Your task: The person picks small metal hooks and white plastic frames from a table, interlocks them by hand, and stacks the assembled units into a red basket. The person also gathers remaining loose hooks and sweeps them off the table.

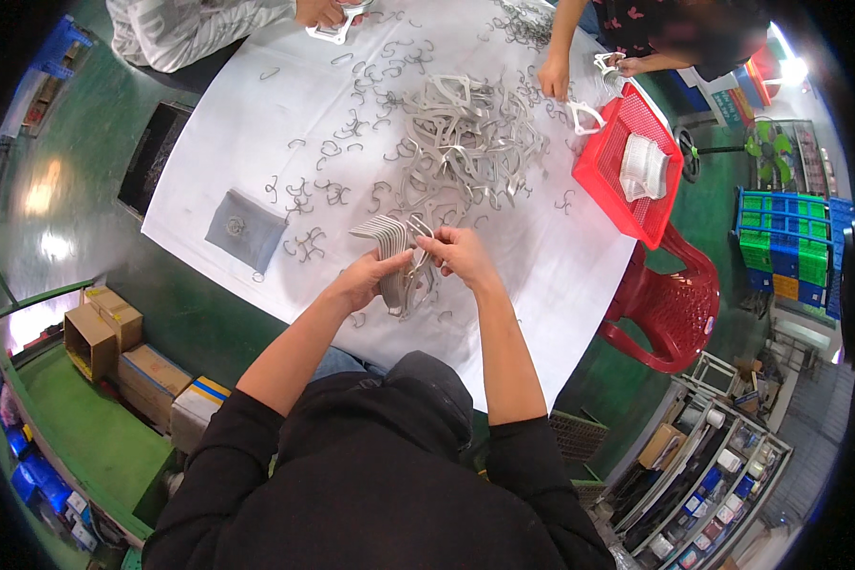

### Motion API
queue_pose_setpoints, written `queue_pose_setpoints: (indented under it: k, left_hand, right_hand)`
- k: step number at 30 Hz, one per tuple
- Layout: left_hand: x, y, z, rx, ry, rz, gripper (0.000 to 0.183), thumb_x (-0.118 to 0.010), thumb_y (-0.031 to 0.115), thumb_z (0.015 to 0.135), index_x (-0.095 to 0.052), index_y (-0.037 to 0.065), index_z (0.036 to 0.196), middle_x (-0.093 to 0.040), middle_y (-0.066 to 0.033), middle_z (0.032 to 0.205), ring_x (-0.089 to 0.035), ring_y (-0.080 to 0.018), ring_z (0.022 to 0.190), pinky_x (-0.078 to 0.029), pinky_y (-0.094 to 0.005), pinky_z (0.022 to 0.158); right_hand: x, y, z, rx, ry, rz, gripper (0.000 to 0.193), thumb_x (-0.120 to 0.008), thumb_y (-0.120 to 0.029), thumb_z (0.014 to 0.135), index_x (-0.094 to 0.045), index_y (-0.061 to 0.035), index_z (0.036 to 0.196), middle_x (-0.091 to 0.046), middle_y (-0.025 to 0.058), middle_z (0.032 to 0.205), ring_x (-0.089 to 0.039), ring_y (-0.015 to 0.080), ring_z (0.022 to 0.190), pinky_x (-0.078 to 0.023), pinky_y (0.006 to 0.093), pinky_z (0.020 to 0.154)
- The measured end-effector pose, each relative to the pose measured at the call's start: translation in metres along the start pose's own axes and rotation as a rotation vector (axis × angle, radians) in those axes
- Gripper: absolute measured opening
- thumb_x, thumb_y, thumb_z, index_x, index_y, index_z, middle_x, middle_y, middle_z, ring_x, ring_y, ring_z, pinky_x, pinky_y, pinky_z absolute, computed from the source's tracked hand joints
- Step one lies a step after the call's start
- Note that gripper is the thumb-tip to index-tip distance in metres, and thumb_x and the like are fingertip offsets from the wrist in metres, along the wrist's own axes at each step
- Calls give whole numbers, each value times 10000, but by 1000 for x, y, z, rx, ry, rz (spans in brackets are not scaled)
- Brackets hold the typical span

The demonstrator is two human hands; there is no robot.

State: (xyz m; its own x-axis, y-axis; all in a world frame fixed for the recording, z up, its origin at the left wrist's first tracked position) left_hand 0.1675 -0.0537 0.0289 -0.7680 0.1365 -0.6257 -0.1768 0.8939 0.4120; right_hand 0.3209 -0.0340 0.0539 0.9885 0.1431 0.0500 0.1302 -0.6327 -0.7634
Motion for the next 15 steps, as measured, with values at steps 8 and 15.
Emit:
queue_pose_setpoints:
  k: [8, 15]
  left_hand:
    - [-4, 11, -9, -190, -47, 216, 552, -660, 1, 766, -424, 32, 1264, -593, -78, 1032, -624, -191, 872, -521, -327, 784]
    - [3, 23, -23, -86, -110, 387, 549, -665, 30, 730, -425, 24, 1224, -564, -61, 984, -578, -157, 818, -481, -289, 745]
  right_hand:
    - [-20, 2, -2, 5, -38, 261, 346, -643, -242, 853, -598, 24, 1070, -612, 55, 862, -590, 121, 705, -534, 261, 579]
    - [-17, -14, -19, 191, 2, 97, 501, -670, -254, 837, -511, 8, 1234, -615, 90, 1004, -601, 166, 833, -513, 286, 685]
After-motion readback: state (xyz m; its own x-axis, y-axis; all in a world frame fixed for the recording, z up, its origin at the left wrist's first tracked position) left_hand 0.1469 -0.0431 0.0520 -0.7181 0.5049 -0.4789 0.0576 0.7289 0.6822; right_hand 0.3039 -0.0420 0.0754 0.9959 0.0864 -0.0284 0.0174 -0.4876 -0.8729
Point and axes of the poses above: each hand's wrist, its own z-axis towards the middle knuckle, its own x-axis out of the back of the hand, y = z × x, the point moved 6 cm from there along z, towards the middle knuckle
